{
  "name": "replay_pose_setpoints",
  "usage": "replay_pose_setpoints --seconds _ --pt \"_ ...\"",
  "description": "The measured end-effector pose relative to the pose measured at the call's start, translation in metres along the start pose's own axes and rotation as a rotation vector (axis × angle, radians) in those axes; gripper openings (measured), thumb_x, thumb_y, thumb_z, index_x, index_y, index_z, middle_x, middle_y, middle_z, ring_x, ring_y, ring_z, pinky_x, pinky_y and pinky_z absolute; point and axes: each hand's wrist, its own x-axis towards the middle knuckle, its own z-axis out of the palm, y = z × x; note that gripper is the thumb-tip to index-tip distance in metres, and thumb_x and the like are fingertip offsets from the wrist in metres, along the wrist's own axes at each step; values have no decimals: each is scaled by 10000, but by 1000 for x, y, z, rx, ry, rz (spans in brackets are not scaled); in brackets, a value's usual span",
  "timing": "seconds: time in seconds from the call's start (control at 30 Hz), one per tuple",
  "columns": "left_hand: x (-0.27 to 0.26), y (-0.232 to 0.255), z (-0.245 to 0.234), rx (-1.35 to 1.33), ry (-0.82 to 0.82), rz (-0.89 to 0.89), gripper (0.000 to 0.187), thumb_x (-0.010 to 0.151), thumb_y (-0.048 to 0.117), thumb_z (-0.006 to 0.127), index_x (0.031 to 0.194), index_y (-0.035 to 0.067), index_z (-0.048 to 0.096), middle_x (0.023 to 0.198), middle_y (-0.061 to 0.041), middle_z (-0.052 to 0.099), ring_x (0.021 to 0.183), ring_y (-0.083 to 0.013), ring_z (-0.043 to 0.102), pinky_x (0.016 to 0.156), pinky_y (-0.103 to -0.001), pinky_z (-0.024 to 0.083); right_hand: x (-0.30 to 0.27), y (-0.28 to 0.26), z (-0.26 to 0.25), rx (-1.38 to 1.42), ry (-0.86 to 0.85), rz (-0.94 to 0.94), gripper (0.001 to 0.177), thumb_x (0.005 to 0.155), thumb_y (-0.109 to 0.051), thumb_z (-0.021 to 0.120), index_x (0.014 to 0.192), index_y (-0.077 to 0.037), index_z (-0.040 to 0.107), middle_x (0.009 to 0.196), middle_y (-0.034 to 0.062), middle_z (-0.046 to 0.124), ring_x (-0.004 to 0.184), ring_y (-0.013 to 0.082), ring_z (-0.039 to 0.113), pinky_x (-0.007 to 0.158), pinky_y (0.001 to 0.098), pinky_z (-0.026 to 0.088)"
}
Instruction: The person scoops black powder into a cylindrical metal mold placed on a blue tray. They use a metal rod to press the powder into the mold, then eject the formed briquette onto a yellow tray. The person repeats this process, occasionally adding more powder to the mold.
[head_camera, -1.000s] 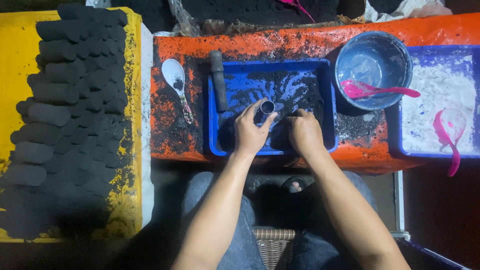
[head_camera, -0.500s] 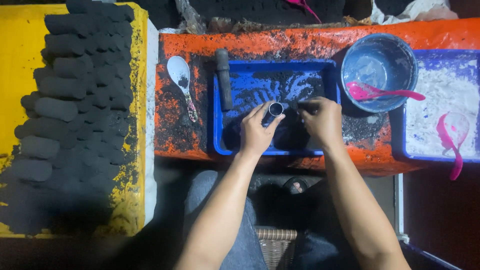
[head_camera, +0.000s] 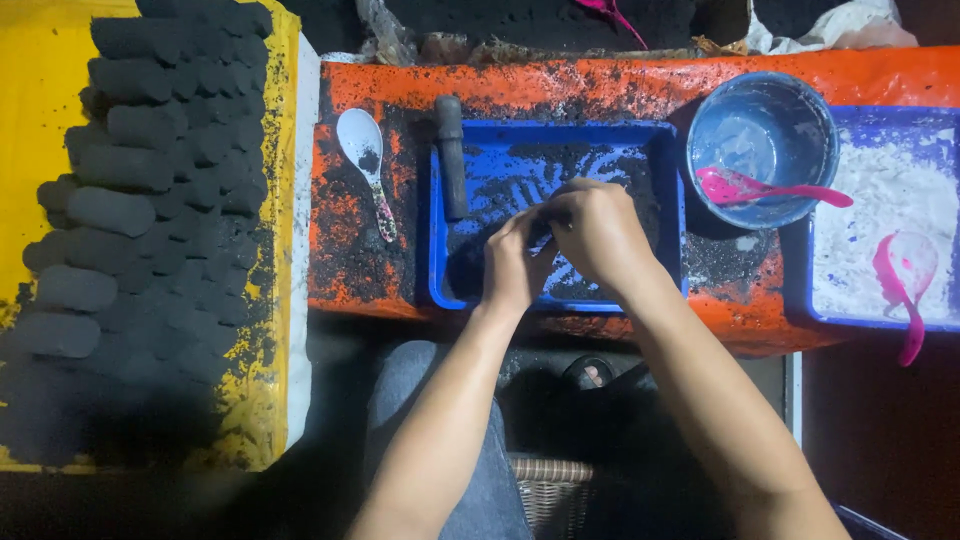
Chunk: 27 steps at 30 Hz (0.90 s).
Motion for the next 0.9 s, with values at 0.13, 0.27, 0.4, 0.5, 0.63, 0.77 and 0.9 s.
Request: replay_pose_setpoints --seconds 0.13,0.27,0.4,0.5,0.63,0.77,0.9 --pt "2 2 0 -8 15 0 351 773 43 867 1105 79 762 982 -138 766 965 -370 746 808 -444 624 -1 -5 -6 -91 -31 -32 208 784 38 747 944 -61 836 859 134 755 774 328 760 612 381 639" --pt "-2 -6 3 35 4 -3 325 799 94 862 1104 76 752 985 -135 761 961 -366 744 791 -438 631 -6 -5 -16 19 -3 -51 214 798 54 759 991 -18 819 889 192 745 813 390 753 634 416 630" --pt "-1 -8 4 24 28 57 331 809 133 884 1116 105 765 1008 -107 769 986 -340 747 799 -416 633 -15 -7 -40 248 82 -1 198 845 41 741 1034 21 798 930 262 747 881 481 729 688 483 607" --pt "2 -1 2 53 52 97 333 834 151 862 1134 63 748 1025 -152 762 1000 -364 740 809 -438 629 -28 31 -34 214 143 62 205 860 -3 742 1059 -2 792 939 218 749 914 454 728 749 495 596" --pt "1 4 -4 23 -29 87 363 879 159 826 1193 10 720 1142 -151 764 1066 -293 748 967 -388 608 -54 82 1 24 34 183 362 836 -112 770 1189 -33 772 1137 151 775 941 285 749 890 415 582" --pt "1 6 -5 10 -58 80 361 881 139 821 1195 -1 710 1139 -165 761 1063 -300 749 946 -396 615 -76 95 30 -239 -279 223 757 751 -367 886 1413 -111 625 1402 274 562 1181 491 592 996 590 519" --pt "2 9 -7 16 -60 76 361 885 143 818 1192 -14 711 1142 -174 760 1075 -315 749 949 -408 619 -81 104 53 -344 -267 186 613 826 -233 803 1410 -120 656 1223 201 629 1032 429 622 896 528 558"
